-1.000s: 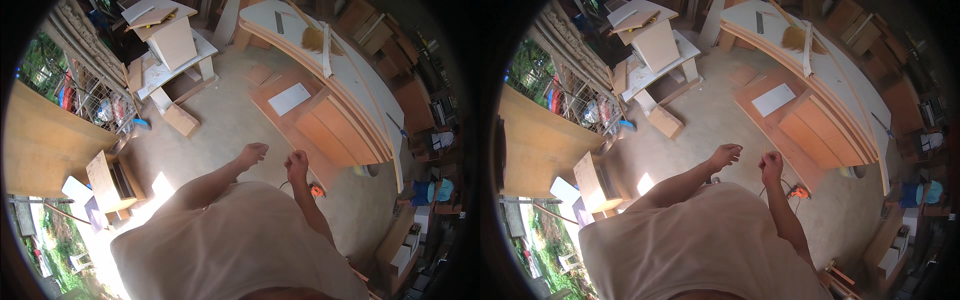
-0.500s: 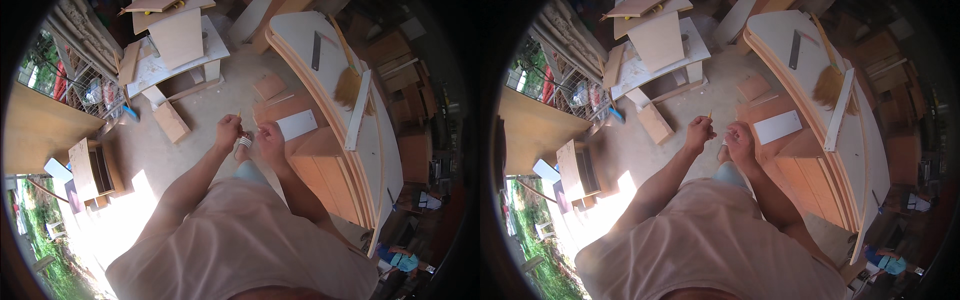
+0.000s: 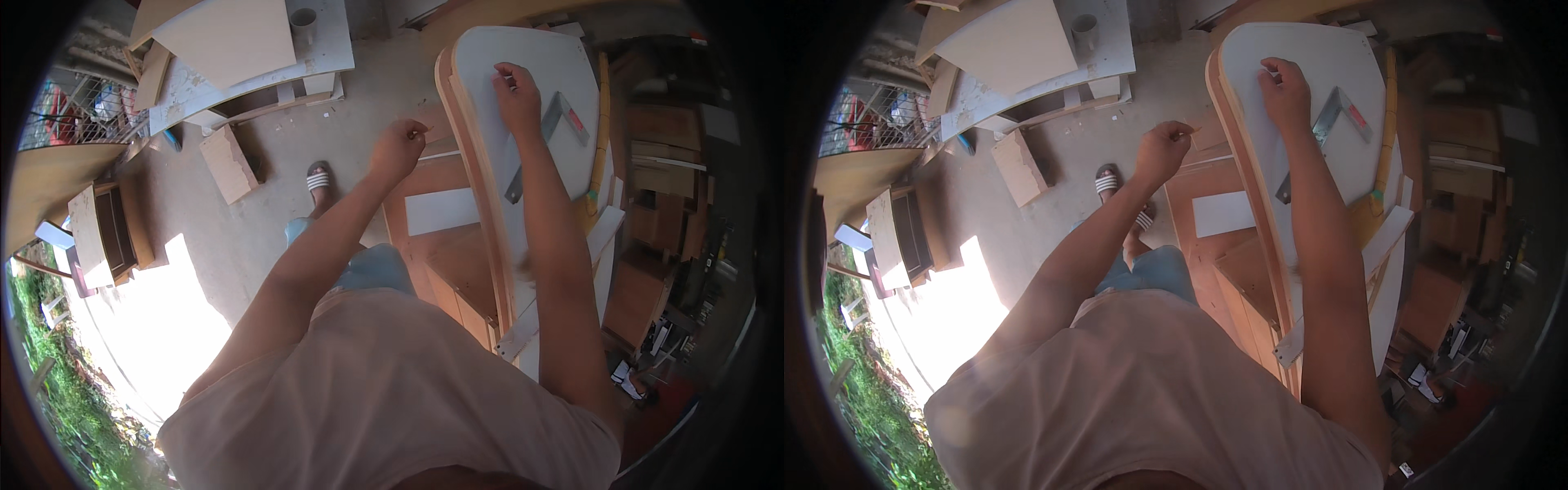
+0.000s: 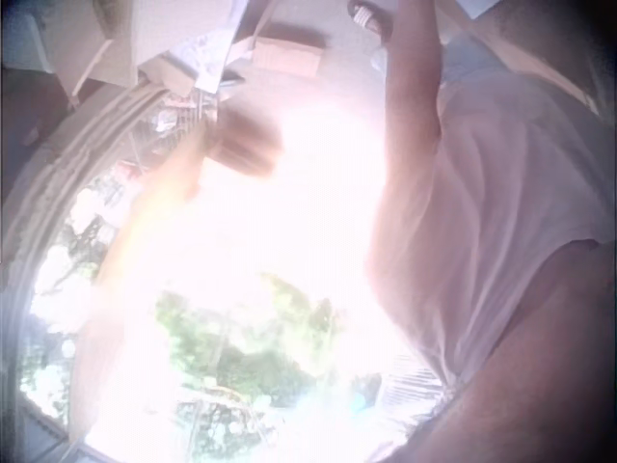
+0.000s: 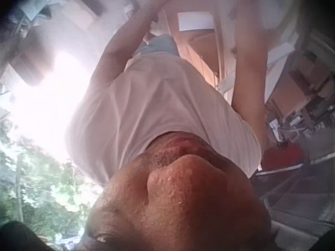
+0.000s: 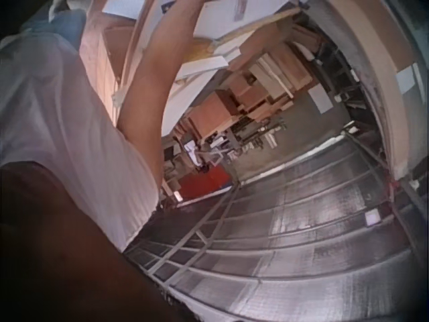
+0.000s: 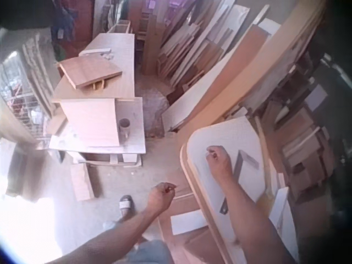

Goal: The person measures and marks curved wooden pieces using a metal ruler and pencil, then aligns and stacks the pieces on a workbench. The person also picks up a small white paper and places it on the stack.

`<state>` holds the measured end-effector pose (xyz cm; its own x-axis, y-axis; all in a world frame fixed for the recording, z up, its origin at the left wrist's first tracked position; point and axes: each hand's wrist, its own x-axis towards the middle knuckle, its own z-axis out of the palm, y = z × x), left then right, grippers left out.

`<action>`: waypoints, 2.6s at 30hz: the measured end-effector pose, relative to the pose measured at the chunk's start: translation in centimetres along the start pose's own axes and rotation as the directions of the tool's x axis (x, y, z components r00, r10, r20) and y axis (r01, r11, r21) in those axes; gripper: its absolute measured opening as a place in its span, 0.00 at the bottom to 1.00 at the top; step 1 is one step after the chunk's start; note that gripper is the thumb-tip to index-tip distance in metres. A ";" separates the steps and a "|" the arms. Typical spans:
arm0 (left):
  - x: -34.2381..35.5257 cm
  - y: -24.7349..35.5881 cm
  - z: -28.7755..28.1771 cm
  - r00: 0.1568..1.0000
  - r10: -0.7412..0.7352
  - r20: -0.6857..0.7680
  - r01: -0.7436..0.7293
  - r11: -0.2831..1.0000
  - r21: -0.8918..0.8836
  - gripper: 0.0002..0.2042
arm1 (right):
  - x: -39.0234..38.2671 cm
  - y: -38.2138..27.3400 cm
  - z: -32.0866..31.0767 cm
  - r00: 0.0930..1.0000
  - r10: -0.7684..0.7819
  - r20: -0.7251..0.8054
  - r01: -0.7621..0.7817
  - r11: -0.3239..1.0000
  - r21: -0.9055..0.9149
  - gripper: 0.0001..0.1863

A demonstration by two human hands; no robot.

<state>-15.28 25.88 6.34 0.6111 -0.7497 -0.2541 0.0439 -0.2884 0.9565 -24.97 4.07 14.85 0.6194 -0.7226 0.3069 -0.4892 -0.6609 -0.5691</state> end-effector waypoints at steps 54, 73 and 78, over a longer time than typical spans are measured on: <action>5.4 0.5 7.5 0.961 -0.197 -0.192 0.103 0.905 -0.413 0.08 | 0.4 2.6 2.9 0.990 -0.128 -0.064 0.119 0.985 -0.123 0.02; 5.4 2.1 7.7 0.940 -0.235 -0.246 0.140 0.927 -0.348 0.08 | 0.5 2.2 2.6 0.983 -0.175 -0.048 0.167 0.977 -0.136 0.01; 5.4 1.9 7.7 0.942 -0.224 -0.251 0.133 0.933 -0.333 0.08 | 0.5 2.4 2.6 0.982 -0.185 -0.034 0.178 0.973 -0.148 0.01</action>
<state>-17.98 16.74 5.71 0.7637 -0.4922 -0.4177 0.3859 -0.1707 0.9066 -24.23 2.69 11.65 0.6777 -0.5943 0.4331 -0.4563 -0.8017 -0.3862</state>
